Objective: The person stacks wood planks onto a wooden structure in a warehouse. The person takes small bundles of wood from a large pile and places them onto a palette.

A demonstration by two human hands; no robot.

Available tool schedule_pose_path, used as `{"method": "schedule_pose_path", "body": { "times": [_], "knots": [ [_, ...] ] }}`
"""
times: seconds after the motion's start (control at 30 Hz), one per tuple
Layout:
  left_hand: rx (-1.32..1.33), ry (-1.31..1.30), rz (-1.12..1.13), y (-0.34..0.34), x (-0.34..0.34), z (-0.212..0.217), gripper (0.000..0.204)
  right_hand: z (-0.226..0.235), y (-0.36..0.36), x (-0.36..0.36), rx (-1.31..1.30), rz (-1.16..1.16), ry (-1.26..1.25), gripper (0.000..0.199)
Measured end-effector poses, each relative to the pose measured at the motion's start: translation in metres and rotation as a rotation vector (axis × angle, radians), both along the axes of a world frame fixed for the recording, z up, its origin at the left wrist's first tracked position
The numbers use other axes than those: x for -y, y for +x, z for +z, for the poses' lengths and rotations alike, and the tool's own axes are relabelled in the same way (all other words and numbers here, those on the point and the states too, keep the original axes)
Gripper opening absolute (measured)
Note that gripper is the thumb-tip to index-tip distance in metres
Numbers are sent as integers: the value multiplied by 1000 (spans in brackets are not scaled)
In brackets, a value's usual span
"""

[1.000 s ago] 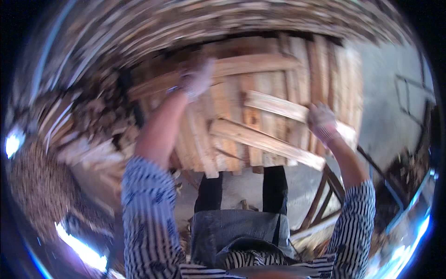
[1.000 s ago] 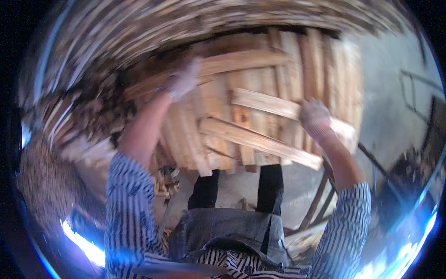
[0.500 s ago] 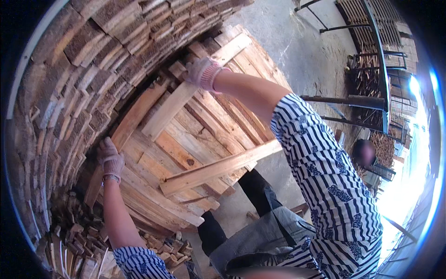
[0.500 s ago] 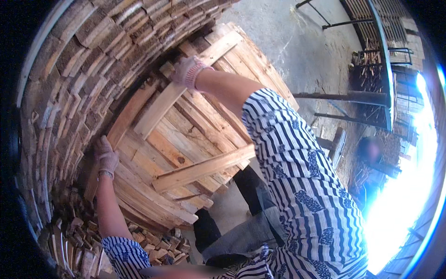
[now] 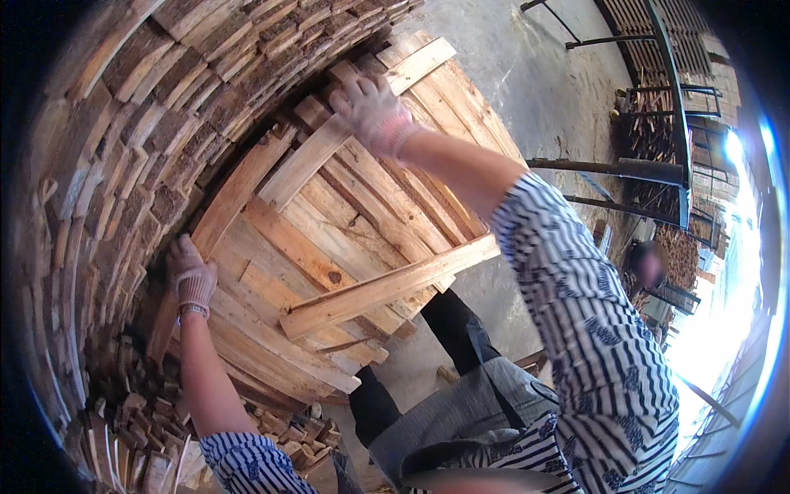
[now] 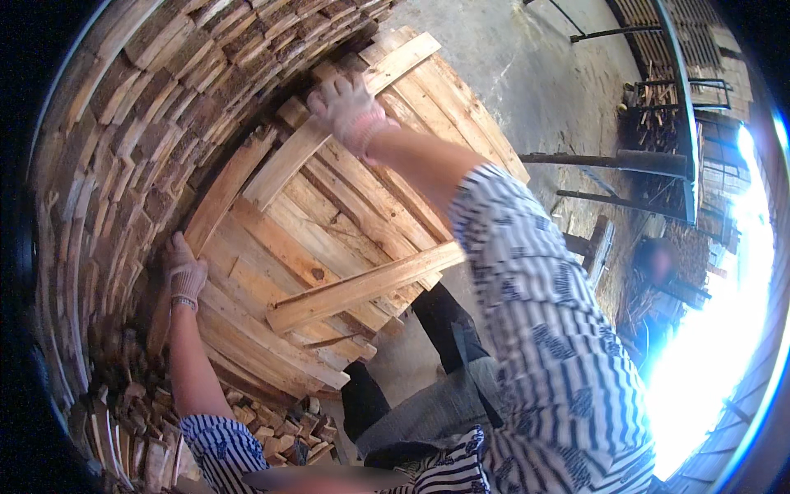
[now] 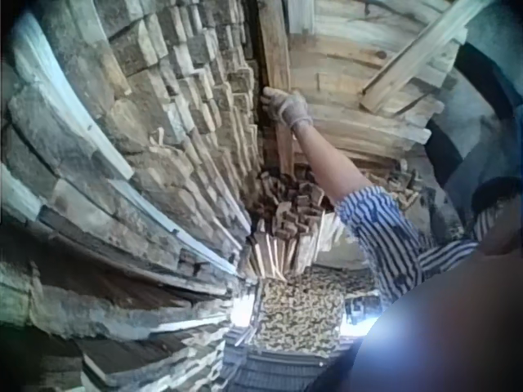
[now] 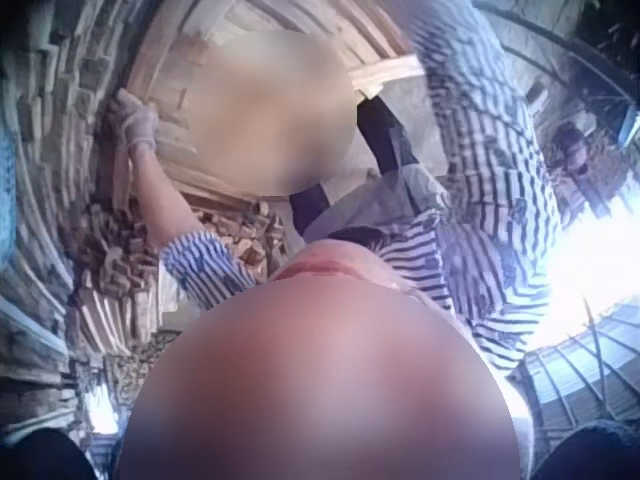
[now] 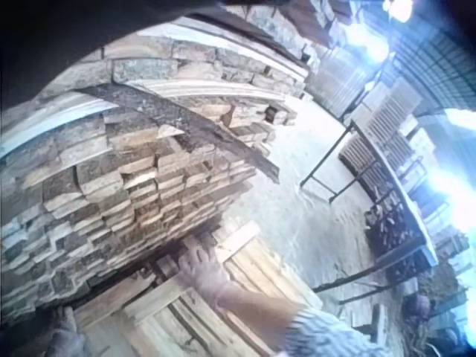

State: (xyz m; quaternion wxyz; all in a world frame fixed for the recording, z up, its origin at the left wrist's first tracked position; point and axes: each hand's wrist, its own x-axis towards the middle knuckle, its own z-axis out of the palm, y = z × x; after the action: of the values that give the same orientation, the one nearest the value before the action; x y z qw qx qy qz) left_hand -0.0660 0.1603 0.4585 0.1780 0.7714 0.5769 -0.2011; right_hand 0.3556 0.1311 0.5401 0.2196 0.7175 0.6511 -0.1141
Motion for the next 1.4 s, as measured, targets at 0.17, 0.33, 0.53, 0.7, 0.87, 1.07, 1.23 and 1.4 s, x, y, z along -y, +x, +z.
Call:
{"method": "schedule_pose_path", "body": {
  "times": [0.17,0.33,0.53,0.7,0.87,1.07,1.23,1.4],
  "knots": [
    [301,187,71,-26,19,13,81,36,-91,175,-600,111,-203,88],
    [533,305,145,-26,113,5,76,0,-92,280,-544,181,111,59],
    [876,96,540,18,250,108,66,72,-68,242,-578,-193,-310,46],
    [832,-93,923,-2,343,138,60,95,7,303,-872,-891,82,67],
    [806,-394,1005,-1,395,138,49,60,58,400,-1413,-1820,506,44],
    [837,-436,1232,-34,452,136,47,-32,67,499,-1642,-2189,601,22],
    [889,-389,1155,-44,477,146,41,-36,34,390,-1721,-2212,670,40],
    [640,-369,880,-21,460,155,30,-27,30,423,-1696,-2120,538,27]
  ]
}}
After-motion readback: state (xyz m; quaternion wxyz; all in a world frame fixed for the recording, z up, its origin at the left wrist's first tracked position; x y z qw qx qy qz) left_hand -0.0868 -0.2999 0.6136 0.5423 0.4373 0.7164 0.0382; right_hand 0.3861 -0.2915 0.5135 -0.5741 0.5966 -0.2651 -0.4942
